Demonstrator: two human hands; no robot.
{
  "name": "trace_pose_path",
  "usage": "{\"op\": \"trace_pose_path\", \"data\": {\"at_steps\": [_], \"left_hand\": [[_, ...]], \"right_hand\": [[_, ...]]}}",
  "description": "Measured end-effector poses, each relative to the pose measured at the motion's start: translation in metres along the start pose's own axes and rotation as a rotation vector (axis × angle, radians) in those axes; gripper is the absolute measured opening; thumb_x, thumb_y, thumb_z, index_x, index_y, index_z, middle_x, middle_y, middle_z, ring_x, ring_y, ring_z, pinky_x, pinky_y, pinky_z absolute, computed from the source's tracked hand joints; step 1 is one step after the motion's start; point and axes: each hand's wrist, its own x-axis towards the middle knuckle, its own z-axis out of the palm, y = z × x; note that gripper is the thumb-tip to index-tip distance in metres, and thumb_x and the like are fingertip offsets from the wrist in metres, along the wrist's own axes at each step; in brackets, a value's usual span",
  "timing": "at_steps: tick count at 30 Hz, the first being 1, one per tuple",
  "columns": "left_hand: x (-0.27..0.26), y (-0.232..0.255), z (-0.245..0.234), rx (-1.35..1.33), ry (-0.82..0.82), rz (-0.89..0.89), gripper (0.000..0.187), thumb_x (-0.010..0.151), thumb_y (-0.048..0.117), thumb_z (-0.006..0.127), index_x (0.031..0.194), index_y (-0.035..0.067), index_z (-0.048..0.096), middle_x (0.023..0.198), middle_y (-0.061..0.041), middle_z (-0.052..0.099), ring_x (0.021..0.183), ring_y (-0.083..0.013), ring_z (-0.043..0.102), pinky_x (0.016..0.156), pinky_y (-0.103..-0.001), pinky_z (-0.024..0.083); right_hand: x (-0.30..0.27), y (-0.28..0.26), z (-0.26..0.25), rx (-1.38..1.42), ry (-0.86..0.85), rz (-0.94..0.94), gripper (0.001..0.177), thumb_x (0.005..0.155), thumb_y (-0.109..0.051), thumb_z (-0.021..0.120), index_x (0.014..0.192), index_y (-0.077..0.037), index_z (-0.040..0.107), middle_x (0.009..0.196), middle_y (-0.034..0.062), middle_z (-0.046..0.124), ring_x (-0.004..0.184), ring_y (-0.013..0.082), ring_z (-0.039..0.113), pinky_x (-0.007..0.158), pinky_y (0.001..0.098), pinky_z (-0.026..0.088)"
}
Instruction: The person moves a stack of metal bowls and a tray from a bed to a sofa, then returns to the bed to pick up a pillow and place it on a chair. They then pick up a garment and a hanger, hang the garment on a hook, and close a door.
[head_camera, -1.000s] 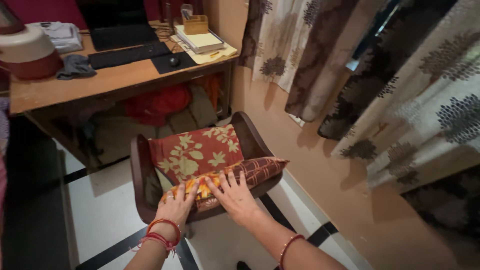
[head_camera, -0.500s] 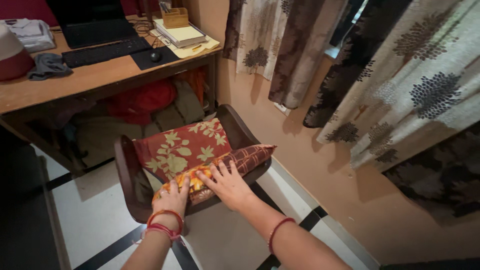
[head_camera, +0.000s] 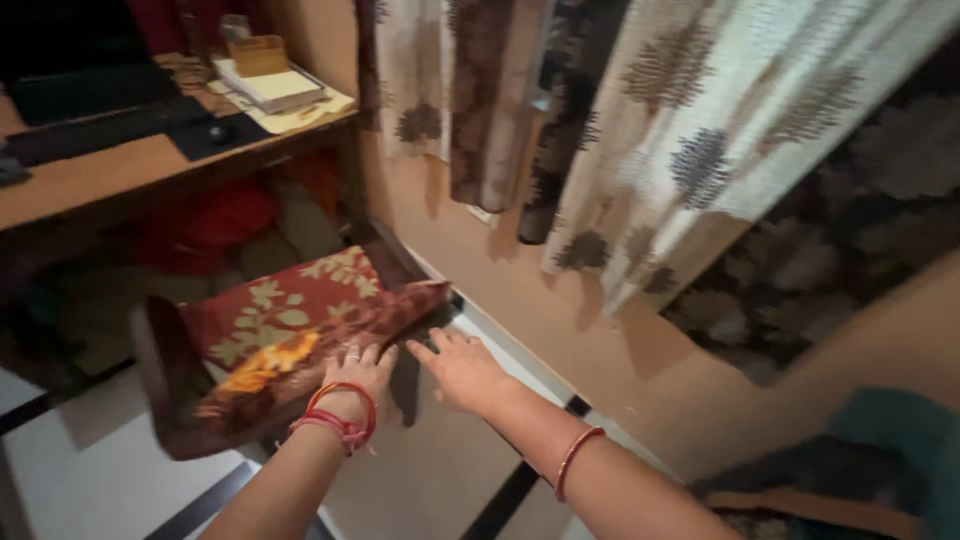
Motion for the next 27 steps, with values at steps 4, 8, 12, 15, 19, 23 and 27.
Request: {"op": "trace_pose_path", "data": {"at_steps": [4,8,12,15,19,23,27], "left_hand": [[-0.006,0.08,-0.004,-0.035,0.063,0.082,0.09,0.081,0.044,0.084,0.155,0.022,0.036,0.159,-0.006,0.038,0.154,-0.029,0.027,0.123,-0.053,0.027],[-0.01,0.155,-0.002,-0.023,-0.012,0.171,0.078,0.083,0.048,0.081,0.148,0.02,0.048,0.151,-0.008,0.049,0.149,-0.0289,0.037,0.12,-0.051,0.033],[-0.024,0.221,0.005,-0.018,-0.057,0.23,0.073,0.086,0.051,0.077,0.145,0.016,0.051,0.147,-0.009,0.053,0.14,-0.0295,0.049,0.112,-0.051,0.043],[-0.038,0.26,0.013,-0.055,-0.077,0.298,0.071,0.087,0.05,0.076,0.142,0.012,0.053,0.141,-0.014,0.059,0.13,-0.0346,0.059,0.104,-0.049,0.052],[-0.06,0.295,0.019,-0.091,-0.102,0.348,0.067,0.086,0.048,0.077,0.138,0.011,0.057,0.135,-0.015,0.063,0.126,-0.0343,0.061,0.103,-0.048,0.052],[-0.092,0.311,0.015,-0.076,-0.105,0.325,0.062,0.086,0.048,0.076,0.134,0.011,0.061,0.132,-0.015,0.065,0.123,-0.0333,0.064,0.102,-0.046,0.053],[-0.119,0.32,0.012,-0.123,-0.04,0.333,0.06,0.085,0.046,0.075,0.132,0.01,0.062,0.128,-0.015,0.067,0.119,-0.0329,0.067,0.1,-0.046,0.054]], "right_hand": [[-0.074,0.051,0.005,0.056,-0.118,0.155,0.079,0.083,-0.028,0.08,0.152,-0.019,0.043,0.144,0.0168,0.048,0.132,0.036,0.051,0.107,0.0522,0.044],[-0.148,0.09,0.015,0.148,-0.183,0.249,0.077,0.081,-0.021,0.078,0.151,-0.019,0.046,0.143,0.0172,0.048,0.133,0.0361,0.05,0.108,0.0506,0.044],[-0.204,0.111,0.027,0.161,-0.233,0.304,0.077,0.081,-0.021,0.079,0.15,-0.019,0.044,0.142,0.0173,0.047,0.132,0.0361,0.05,0.107,0.0507,0.043],[-0.237,0.121,0.031,0.175,-0.216,0.289,0.074,0.08,-0.022,0.079,0.147,-0.019,0.048,0.138,0.0178,0.051,0.13,0.0363,0.053,0.105,0.0496,0.046],[-0.268,0.124,0.029,0.166,-0.207,0.27,0.068,0.079,-0.024,0.079,0.142,-0.017,0.054,0.133,0.0186,0.055,0.125,0.0375,0.057,0.1,0.0496,0.05],[-0.29,0.12,0.021,0.163,-0.151,0.254,0.068,0.077,-0.024,0.08,0.14,-0.016,0.056,0.131,0.0188,0.057,0.119,0.0386,0.061,0.098,0.05,0.051],[-0.318,0.116,0.011,0.164,-0.092,0.254,0.066,0.078,-0.026,0.08,0.139,-0.016,0.057,0.128,0.019,0.059,0.118,0.0393,0.061,0.097,0.0497,0.051]]}}
